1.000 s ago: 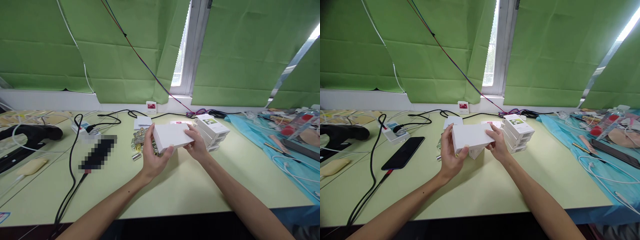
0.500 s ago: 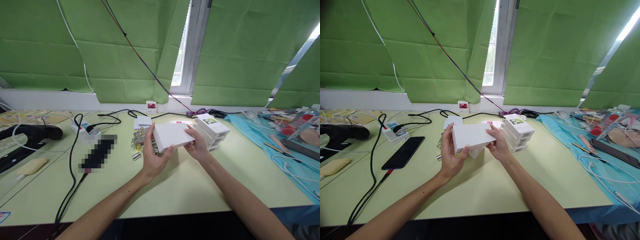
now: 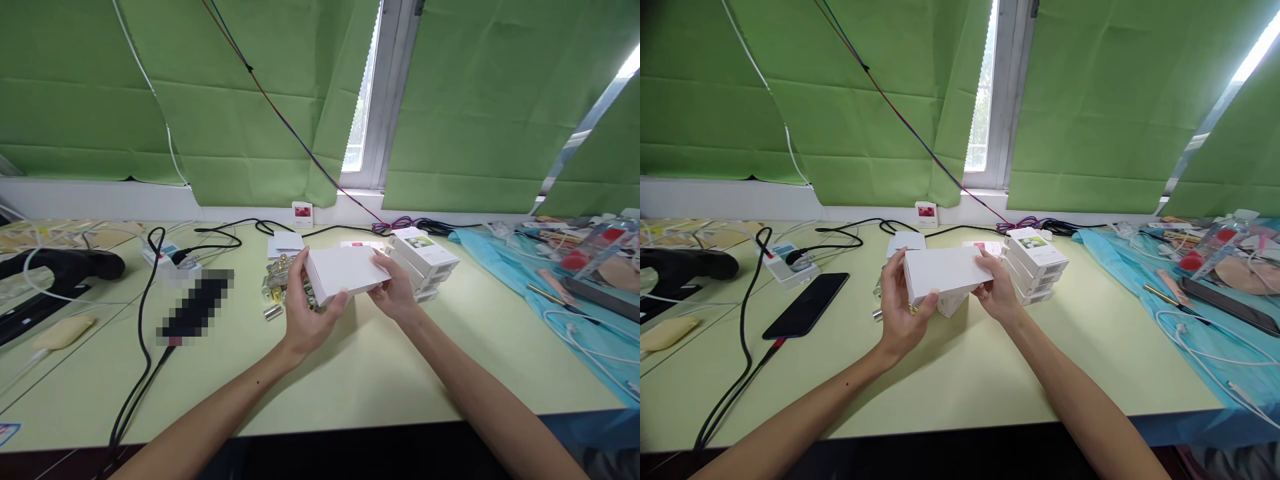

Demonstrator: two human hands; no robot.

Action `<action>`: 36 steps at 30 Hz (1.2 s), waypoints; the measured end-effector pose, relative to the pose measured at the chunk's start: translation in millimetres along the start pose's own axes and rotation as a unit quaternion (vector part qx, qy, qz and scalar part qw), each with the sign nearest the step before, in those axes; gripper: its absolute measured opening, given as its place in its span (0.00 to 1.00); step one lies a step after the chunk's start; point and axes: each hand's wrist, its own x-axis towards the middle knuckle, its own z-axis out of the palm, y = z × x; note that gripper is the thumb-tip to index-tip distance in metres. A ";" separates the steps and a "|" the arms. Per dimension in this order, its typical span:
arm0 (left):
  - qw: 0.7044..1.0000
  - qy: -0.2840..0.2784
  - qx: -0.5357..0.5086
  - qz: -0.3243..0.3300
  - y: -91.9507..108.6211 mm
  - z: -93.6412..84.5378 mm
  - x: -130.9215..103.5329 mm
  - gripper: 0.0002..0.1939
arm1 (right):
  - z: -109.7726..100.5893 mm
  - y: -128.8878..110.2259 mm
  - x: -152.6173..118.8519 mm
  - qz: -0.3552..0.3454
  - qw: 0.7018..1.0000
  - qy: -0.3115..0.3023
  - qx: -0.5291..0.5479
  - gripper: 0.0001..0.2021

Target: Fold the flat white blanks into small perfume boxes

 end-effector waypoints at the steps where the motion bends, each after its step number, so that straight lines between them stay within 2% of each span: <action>1: 1.000 0.001 -0.002 0.000 -0.3 0.1 -0.2 0.41 | 0.0 0.2 0.0 -0.001 1.000 0.004 -0.001 0.19; 6: 1.000 0.009 -0.011 0.007 -0.8 -0.5 0.1 0.41 | 3.8 -0.6 -2.1 -0.010 1.000 0.022 0.004 0.18; 14: 0.999 0.030 -0.044 0.010 2.0 0.0 3.4 0.39 | 8.6 -0.3 -4.0 -0.036 0.999 0.015 -0.033 0.19; 22: 0.996 0.065 -0.053 0.004 7.0 0.0 6.9 0.36 | 5.8 4.6 -2.5 -0.125 0.987 -0.019 -0.096 0.21; 30: 0.996 0.076 -0.055 0.000 6.8 1.1 7.3 0.36 | -2.5 10.4 0.6 -0.196 0.961 -0.030 -0.192 0.31; 36: 0.995 0.077 -0.057 0.017 6.1 0.3 7.5 0.36 | -4.9 10.5 -1.2 -0.211 0.945 -0.047 -0.245 0.37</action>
